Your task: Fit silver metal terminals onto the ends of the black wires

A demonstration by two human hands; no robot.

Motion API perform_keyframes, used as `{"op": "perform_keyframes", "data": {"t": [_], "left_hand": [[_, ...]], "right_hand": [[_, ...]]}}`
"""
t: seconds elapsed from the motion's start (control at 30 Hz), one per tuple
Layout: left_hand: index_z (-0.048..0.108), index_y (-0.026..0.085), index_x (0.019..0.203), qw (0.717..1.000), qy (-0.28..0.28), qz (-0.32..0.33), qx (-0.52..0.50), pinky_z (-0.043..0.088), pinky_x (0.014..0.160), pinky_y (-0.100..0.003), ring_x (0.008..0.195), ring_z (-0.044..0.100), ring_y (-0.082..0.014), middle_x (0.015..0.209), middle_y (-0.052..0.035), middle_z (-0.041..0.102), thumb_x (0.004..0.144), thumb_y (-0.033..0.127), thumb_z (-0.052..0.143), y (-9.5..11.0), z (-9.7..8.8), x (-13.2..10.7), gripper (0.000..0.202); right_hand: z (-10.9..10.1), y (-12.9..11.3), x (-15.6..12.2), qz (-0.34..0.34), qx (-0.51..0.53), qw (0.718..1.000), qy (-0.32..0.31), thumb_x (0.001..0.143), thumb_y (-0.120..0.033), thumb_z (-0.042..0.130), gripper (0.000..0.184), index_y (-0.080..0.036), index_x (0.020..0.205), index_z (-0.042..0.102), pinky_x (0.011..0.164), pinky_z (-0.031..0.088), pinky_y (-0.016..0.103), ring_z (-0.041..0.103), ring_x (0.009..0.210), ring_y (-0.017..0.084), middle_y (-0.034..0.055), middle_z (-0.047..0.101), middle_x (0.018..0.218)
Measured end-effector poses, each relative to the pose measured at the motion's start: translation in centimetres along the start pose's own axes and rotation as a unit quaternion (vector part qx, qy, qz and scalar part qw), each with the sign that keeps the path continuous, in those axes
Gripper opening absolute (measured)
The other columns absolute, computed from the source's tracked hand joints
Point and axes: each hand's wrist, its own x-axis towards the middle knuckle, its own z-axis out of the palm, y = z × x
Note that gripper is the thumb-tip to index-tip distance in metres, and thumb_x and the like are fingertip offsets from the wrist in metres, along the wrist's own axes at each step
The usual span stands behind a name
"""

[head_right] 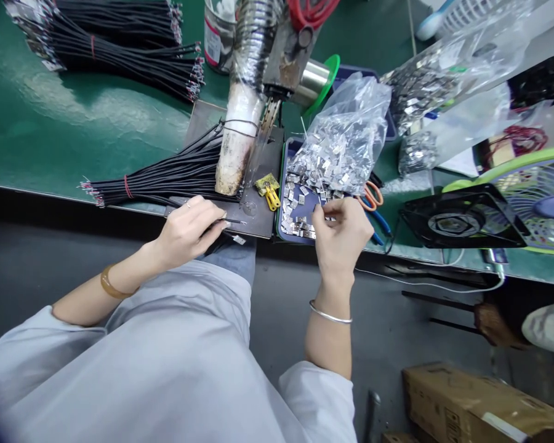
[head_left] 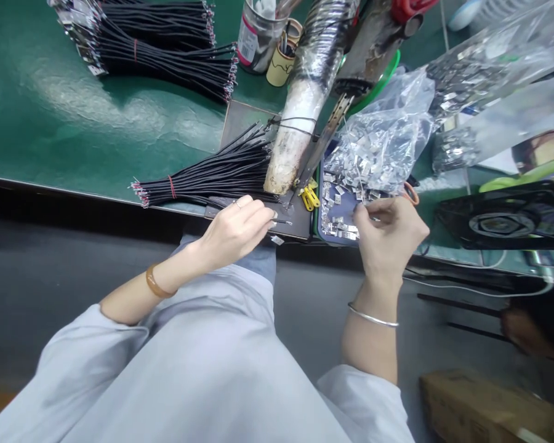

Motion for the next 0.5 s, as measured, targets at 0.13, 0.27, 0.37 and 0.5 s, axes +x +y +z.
{"op": "perform_keyframes", "data": {"t": [0.13, 0.27, 0.37, 0.5], "left_hand": [[0.064, 0.016, 0.084, 0.996, -0.048, -0.015, -0.078, 0.044, 0.059, -0.024, 0.060, 0.054, -0.0126, 0.071, -0.0012, 0.062, 0.101, 0.014, 0.050, 0.5, -0.7, 0.6, 0.022], [0.065, 0.016, 0.078, 0.965, -0.081, -0.136, -0.209, 0.038, 0.054, -0.022, 0.052, 0.046, -0.0082, 0.063, 0.0029, 0.058, 0.092, 0.011, 0.055, 0.7, -1.0, 1.6, 0.018], [0.066, 0.015, 0.079, 0.904, -0.111, -0.259, -0.321, 0.037, 0.053, -0.020, 0.051, 0.045, -0.0069, 0.060, 0.0043, 0.056, 0.089, 0.015, 0.059, 0.8, -1.3, 2.3, 0.012], [0.068, 0.014, 0.079, 0.822, -0.105, -0.366, -0.424, 0.043, 0.056, -0.019, 0.059, 0.055, -0.0093, 0.068, 0.0002, 0.065, 0.086, 0.023, 0.068, 1.0, -1.6, 2.7, 0.011]], "right_hand": [[-0.4, -1.0, -0.9, -0.001, 0.052, 0.997, 0.052, 0.073, -0.023, 0.066, 0.012, -0.025, 0.065, 0.056, 0.050, 0.050, 0.027, 0.066, 0.062, 0.017, 0.0012, 0.070, 0.072], [-0.2, -3.5, -2.1, 0.035, 0.163, 0.984, 0.061, 0.076, -0.022, 0.073, 0.017, -0.024, 0.068, 0.058, 0.054, 0.057, 0.028, 0.068, 0.059, 0.016, -0.0001, 0.073, 0.072], [0.7, -5.7, -3.9, 0.029, 0.261, 0.963, 0.051, 0.084, -0.024, 0.074, 0.016, -0.022, 0.074, 0.063, 0.061, 0.061, 0.029, 0.073, 0.069, 0.017, 0.0005, 0.074, 0.079], [2.4, -7.6, -6.1, -0.011, 0.300, 0.954, -0.006, 0.090, -0.020, 0.071, 0.008, -0.024, 0.083, 0.073, 0.068, 0.061, 0.028, 0.074, 0.083, 0.016, 0.0014, 0.076, 0.090]]}}
